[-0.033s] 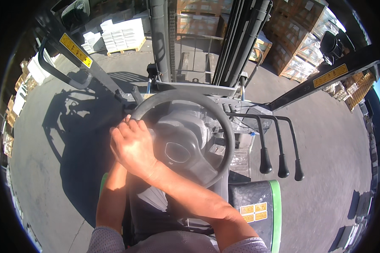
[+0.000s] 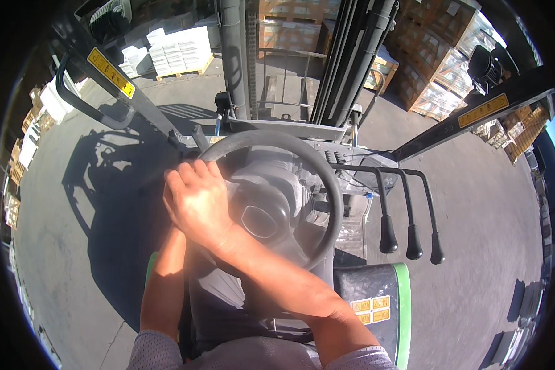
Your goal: The person operates a forklift in a warehouse, steering and maneuvering around stacked pallets. They lift a pallet of boxes using the forks, then drive forward and backward to reposition it.
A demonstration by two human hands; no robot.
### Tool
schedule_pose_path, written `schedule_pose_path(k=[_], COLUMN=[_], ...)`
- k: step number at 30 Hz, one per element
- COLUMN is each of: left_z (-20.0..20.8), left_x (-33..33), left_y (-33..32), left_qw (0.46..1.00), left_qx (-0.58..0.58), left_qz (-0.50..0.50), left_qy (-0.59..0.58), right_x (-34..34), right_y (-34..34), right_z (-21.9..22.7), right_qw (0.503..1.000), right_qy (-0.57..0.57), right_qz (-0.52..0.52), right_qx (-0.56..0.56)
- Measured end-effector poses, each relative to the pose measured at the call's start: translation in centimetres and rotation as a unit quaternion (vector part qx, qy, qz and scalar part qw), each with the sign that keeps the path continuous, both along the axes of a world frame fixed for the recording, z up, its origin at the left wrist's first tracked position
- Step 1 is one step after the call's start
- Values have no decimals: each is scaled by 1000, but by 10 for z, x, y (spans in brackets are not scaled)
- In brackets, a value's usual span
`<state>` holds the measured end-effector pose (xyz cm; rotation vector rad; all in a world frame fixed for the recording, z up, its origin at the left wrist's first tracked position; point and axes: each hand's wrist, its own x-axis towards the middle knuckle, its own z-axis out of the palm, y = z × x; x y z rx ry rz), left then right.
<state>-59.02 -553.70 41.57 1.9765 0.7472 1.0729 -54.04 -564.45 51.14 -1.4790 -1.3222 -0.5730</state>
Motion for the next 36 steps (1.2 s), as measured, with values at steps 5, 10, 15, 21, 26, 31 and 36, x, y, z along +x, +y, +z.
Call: schedule_pose_path(k=[5,10,15,21,26,31,36], left_z=[3,-8,-14,-13,-20,-14,-6], left_x=[-2,-8,-11,-17,-13,-9,-16], left_y=[0,12,8,15,17,15,16], left_qw=[956,954,927,993,998,999,997], left_qx=[-217,-215,-270,-63,11,-9,-67], left_qz=[-131,-140,-152,-92,-40,-21,-13], left_qy=[-144,-156,-213,-43,-43,-36,-29], right_x=[63,56,41,39,28,7,-26], right_y=[-9,-14,-5,-3,3,8,10], right_z=[21,24,21,20,18,9,-9], right_qw=[992,992,992,994,996,999,1000], right_qy=[-5,13,27,24,23,24,22], right_qz=[-99,-101,-85,-80,-67,-33,8], right_qx=[76,79,87,75,51,27,-13])
